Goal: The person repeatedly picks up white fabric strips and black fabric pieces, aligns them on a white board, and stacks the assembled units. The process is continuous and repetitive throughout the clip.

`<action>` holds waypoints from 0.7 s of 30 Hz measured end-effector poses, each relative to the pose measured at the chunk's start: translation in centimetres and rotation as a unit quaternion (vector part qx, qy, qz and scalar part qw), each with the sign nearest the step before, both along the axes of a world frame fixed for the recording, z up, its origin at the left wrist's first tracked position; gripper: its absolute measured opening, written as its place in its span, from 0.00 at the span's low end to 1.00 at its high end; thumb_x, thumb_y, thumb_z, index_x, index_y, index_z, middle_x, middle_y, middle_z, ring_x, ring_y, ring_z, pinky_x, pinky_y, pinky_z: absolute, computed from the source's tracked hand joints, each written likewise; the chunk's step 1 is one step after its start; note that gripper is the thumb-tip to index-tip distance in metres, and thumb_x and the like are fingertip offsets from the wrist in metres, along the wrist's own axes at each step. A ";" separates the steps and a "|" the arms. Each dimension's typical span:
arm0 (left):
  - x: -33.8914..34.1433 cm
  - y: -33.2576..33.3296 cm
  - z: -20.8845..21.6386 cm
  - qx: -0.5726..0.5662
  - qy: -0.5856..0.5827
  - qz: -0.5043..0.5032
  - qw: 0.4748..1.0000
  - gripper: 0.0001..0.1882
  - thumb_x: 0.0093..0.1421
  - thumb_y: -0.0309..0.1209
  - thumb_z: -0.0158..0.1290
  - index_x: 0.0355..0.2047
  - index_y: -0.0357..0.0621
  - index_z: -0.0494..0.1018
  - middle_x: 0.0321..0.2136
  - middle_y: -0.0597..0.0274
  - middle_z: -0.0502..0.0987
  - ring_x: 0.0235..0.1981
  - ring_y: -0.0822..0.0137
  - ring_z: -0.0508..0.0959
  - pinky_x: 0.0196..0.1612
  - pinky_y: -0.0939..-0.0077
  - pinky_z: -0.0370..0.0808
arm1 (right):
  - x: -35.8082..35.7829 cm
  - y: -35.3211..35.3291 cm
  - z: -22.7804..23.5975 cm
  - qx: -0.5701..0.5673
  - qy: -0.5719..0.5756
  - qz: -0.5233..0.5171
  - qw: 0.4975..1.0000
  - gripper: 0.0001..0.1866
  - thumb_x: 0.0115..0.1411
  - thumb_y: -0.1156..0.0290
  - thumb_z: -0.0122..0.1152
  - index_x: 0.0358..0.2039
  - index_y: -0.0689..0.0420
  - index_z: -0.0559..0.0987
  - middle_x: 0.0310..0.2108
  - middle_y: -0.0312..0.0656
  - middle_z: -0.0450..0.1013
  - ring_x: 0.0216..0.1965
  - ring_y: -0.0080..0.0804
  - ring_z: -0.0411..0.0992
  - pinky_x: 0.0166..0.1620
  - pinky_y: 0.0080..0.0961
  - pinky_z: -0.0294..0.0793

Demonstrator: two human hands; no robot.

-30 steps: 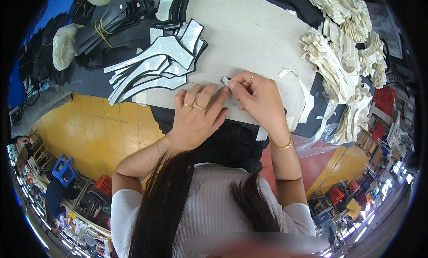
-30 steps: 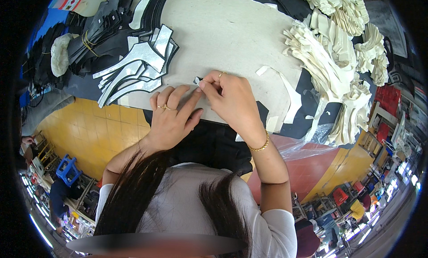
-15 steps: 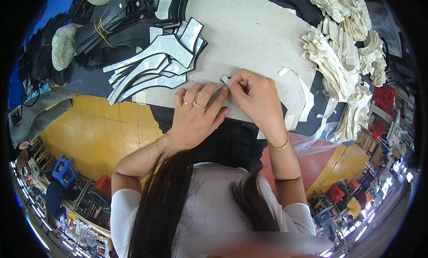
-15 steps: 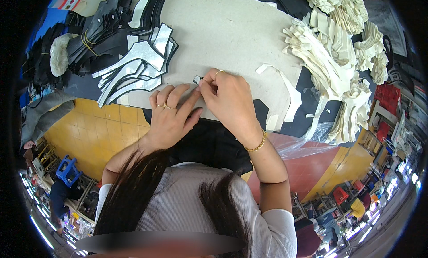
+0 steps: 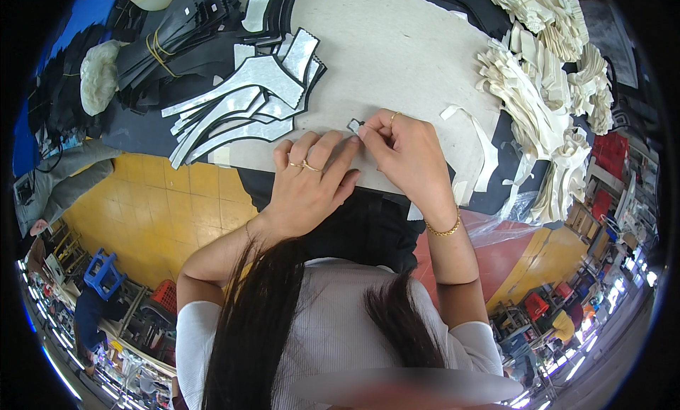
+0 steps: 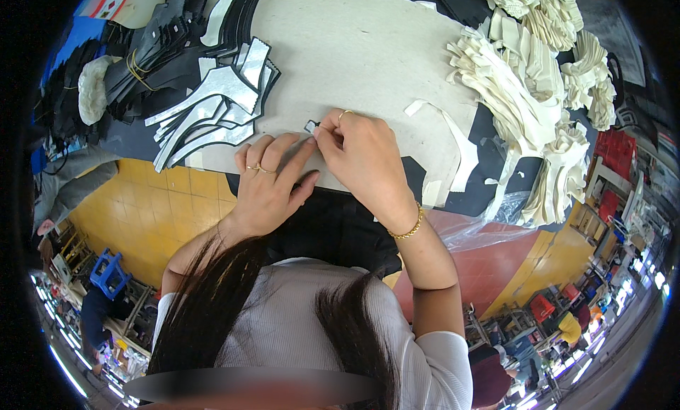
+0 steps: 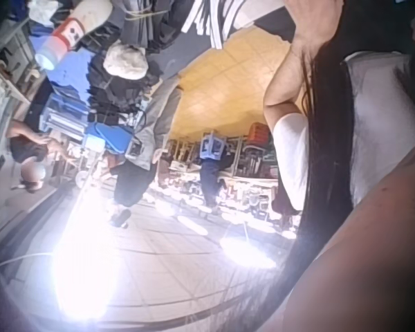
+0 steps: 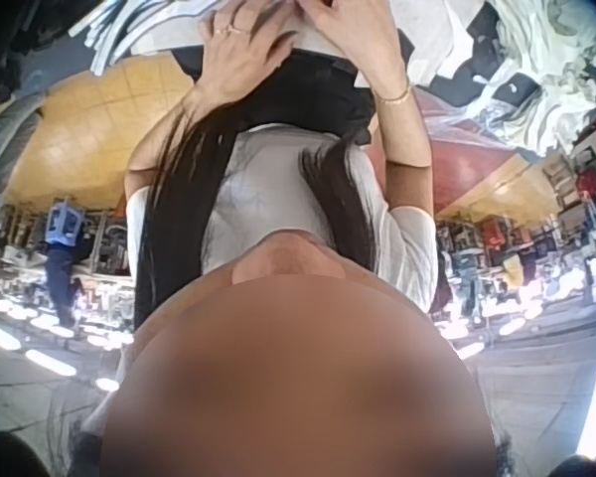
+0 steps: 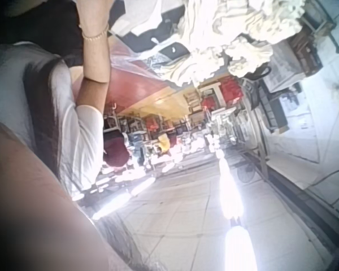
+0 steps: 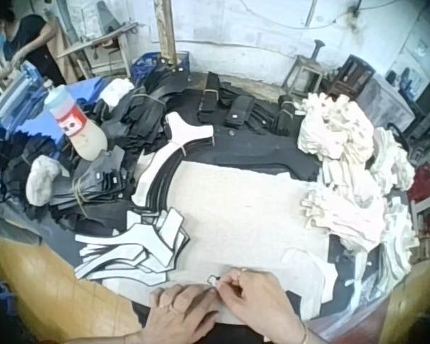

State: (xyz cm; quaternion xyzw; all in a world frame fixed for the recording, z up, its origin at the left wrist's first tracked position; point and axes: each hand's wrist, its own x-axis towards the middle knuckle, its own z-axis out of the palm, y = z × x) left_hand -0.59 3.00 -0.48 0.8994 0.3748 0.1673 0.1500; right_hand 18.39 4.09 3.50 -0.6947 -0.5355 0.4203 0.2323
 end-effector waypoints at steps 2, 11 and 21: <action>0.0 0.0 0.0 0.001 -0.009 -0.004 1.000 0.27 0.54 0.36 0.64 0.55 0.49 0.72 0.57 0.61 0.66 0.55 0.57 0.65 0.56 0.56 0.58 | 0.0 0.0 0.0 -0.009 -0.003 0.002 1.000 0.08 0.58 0.70 0.61 0.26 0.62 0.80 0.21 0.48 0.76 0.23 0.47 0.76 0.31 0.36 0.74; 0.2 0.8 0.1 0.023 -0.005 -0.037 0.999 0.19 0.52 0.31 0.62 0.43 0.48 0.70 0.64 0.61 0.67 0.52 0.58 0.69 0.52 0.56 0.62 | 0.2 0.0 -0.1 0.010 -0.001 0.008 1.000 0.11 0.62 0.68 0.62 0.30 0.65 0.80 0.17 0.40 0.73 0.15 0.24 0.69 0.22 0.23 0.66; 1.1 -0.1 0.8 0.012 0.043 -0.002 0.999 0.30 0.54 0.30 0.63 0.57 0.46 0.68 0.65 0.64 0.67 0.55 0.59 0.66 0.55 0.56 0.58 | 4.6 -4.1 2.8 -0.125 0.010 -0.090 0.988 0.11 0.60 0.67 0.67 0.31 0.64 0.82 0.21 0.47 0.77 0.20 0.31 0.75 0.28 0.23 0.72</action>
